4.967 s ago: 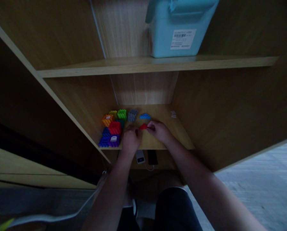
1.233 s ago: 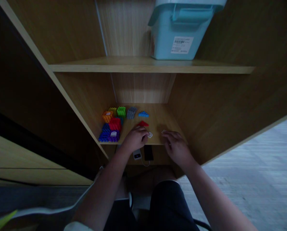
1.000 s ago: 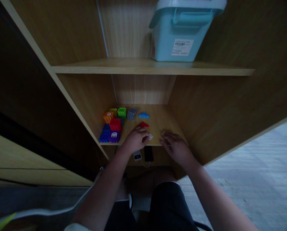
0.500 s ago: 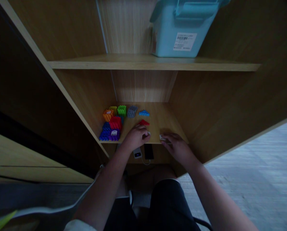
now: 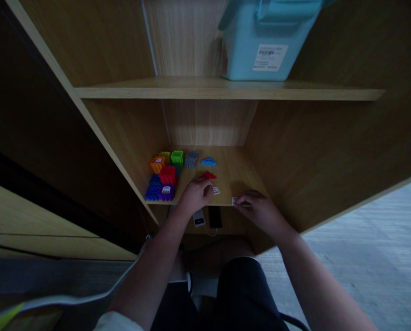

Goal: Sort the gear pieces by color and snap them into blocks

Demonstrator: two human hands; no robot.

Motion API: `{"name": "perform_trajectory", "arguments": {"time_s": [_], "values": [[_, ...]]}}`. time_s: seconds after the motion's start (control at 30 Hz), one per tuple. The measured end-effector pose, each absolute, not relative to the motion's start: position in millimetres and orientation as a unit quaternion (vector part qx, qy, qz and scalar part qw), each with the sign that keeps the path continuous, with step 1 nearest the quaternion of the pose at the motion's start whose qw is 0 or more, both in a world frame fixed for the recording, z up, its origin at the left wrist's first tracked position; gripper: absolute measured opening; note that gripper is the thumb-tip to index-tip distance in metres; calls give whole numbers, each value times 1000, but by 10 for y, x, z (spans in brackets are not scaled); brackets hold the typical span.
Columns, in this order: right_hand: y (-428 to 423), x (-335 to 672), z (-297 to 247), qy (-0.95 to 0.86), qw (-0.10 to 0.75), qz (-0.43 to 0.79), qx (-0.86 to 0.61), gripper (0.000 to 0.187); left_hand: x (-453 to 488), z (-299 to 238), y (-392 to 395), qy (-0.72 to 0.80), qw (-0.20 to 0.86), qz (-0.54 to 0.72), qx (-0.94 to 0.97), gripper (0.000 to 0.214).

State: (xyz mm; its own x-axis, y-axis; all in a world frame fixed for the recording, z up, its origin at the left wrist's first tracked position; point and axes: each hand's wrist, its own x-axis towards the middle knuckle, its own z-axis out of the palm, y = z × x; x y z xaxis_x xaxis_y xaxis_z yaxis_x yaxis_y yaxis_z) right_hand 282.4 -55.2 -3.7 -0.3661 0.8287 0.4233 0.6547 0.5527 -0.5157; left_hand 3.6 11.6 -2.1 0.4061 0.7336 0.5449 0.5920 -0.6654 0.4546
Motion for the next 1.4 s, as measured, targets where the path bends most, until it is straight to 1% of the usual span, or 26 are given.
{"name": "perform_trajectory", "arguments": {"time_s": [0.1,0.23,0.37,0.57,0.67,0.93,1.1,1.23,1.4], "values": [[-556,2762,17,-812,342,126,-456,8,37,-50,130,442,88,387,804,18],[-380,2614,72,-812,364,141,-433,5,42,-73,146,460,82,386,795,20],[-22,2447,59,-828,350,158,-409,4,33,-50,141,471,86,381,791,21],[273,2313,-37,-846,340,234,-338,4,4,-39,129,477,113,373,788,20],[268,2319,-69,-839,345,255,-336,7,-2,-54,126,460,129,375,795,21],[206,2324,-67,-832,343,234,-369,10,0,-30,104,442,142,380,800,21],[180,2336,-96,-841,340,183,-379,22,-3,-21,91,435,160,373,804,21],[173,2343,-127,-842,346,162,-382,32,-2,-37,92,442,154,376,800,22],[186,2353,-154,-844,344,163,-379,33,0,-37,94,436,153,378,803,22]]}}
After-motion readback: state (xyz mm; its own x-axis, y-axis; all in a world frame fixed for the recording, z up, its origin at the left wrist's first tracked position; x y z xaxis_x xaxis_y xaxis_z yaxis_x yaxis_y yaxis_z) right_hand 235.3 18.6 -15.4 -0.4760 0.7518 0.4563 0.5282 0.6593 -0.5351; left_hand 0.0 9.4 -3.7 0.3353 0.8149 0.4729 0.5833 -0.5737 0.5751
